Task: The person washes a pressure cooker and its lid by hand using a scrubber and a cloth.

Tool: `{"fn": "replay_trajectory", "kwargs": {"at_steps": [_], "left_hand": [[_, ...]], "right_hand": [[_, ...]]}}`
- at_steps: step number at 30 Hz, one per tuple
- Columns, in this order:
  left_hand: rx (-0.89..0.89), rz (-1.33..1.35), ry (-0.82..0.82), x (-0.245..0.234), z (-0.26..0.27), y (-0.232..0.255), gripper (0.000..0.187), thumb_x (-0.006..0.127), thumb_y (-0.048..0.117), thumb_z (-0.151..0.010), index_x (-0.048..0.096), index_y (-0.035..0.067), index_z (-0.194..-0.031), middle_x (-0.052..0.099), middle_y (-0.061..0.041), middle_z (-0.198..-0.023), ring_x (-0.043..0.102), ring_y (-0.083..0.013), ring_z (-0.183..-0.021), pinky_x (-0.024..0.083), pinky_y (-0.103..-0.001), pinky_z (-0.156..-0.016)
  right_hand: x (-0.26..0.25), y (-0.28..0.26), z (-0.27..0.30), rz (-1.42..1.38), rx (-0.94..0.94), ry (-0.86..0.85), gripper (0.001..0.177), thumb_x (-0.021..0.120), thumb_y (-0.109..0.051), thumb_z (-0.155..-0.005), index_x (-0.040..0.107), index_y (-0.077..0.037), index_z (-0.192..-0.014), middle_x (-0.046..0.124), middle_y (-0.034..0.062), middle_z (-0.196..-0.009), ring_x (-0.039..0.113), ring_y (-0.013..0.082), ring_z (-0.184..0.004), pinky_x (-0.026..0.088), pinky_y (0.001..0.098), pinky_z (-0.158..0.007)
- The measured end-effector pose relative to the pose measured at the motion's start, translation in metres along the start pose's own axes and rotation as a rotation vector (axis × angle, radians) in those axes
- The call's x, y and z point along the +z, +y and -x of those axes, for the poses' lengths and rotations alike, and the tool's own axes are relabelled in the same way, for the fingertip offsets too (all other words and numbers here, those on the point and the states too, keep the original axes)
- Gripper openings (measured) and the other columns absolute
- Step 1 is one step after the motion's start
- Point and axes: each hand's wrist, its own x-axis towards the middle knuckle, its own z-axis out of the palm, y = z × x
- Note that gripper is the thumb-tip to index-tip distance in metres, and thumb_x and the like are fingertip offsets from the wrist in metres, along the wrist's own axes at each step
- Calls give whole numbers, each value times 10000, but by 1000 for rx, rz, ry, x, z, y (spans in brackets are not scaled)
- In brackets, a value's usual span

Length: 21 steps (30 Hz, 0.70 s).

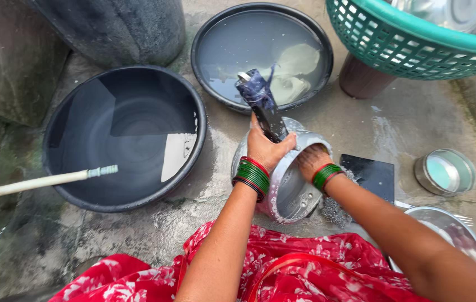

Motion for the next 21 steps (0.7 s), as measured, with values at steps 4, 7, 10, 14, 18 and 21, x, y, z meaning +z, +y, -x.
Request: {"fn": "replay_trajectory", "kwargs": {"at_steps": [4,7,10,14,18,21], "left_hand": [[24,-60,-13,-7,10,2,673,869,137,-708,507,21,-1263,694,-49,-964,665,-118,-836,580,-287,-783],[-100,-76,27,-4,18,0,670,868,184,-703,520,10,-1249,680,-78,-885,653,-147,-764,581,-311,-715],[-82,-46,163,-5,28,-1,649,875,221,-717,538,-12,-1219,709,-77,-935,705,-157,-785,600,-310,-750],[144,-236,482,1,45,1,882,911,255,-718,408,-62,-1369,680,-130,-1056,690,-177,-895,563,-335,-822],[-73,-114,210,-10,46,11,558,894,344,-784,664,28,-1182,753,-146,-1089,732,-209,-921,606,-348,-849],[37,-256,-151,-26,45,30,536,896,388,-745,703,134,-1176,693,-86,-1263,727,-223,-1027,598,-374,-934]], "right_hand": [[27,-61,-8,-207,155,-821,866,867,-591,-626,620,-236,-1376,589,119,-1390,554,335,-1267,459,528,-1012],[28,-134,4,-1434,294,-707,359,665,-197,-940,691,-24,-1253,735,152,-1195,689,262,-1089,540,414,-984],[-10,-124,7,-2340,655,-433,417,708,-171,-891,647,-17,-1273,745,127,-1127,704,234,-967,588,375,-847],[-67,-41,16,-2398,631,-150,433,706,-190,-975,608,-15,-1358,699,100,-1101,686,178,-875,579,313,-710],[-113,33,79,-2253,902,-49,487,600,-280,-853,562,-141,-1318,729,121,-1166,728,269,-957,615,406,-736],[-95,64,131,-2176,986,-28,487,599,-291,-886,553,-155,-1351,719,129,-1136,705,298,-896,583,424,-673]]}}
